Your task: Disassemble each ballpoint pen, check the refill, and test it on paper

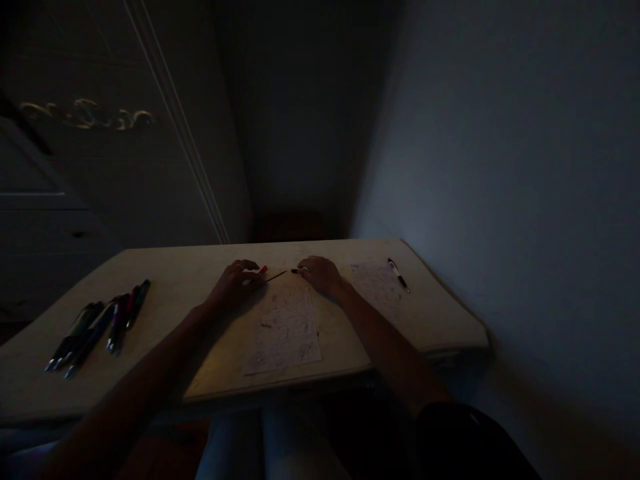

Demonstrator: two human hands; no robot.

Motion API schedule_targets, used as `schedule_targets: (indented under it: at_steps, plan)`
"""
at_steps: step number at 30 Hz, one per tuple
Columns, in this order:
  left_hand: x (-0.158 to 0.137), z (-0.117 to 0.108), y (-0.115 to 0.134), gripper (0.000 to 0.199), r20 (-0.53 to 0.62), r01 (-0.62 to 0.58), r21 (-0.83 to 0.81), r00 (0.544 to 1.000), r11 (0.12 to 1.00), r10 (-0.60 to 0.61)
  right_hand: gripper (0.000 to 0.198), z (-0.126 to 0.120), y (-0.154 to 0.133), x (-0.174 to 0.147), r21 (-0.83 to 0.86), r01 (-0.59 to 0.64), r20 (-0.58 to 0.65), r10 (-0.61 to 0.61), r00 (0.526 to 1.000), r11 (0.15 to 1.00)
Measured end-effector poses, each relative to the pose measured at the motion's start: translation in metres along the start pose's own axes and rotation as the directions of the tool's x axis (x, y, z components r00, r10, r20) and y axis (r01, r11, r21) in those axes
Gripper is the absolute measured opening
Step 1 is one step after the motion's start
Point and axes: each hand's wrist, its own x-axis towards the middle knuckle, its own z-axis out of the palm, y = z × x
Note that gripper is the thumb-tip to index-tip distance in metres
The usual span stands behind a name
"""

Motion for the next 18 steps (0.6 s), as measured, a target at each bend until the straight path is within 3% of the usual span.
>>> schedule_targets:
  at_steps: [7, 18]
  plan:
    - [-0.0003, -0.0031, 0.0015, 0.028, 0.025, -0.028, -0.005, 0.999, 1.0, 0.029, 0.023, 0.0013, -0.0011, 0.0003, -0.063, -0.024, 0.067, 0.028, 0.997, 0.998]
    - [0.0013, -0.0056, -0.0003, 0.025, 0.033, -0.01, -0.057, 0.999, 0.998, 0.012, 0.019, 0.0029, -0.0027, -0.0002, -0.025, -0.021, 0.046, 0.022, 0.999, 0.999]
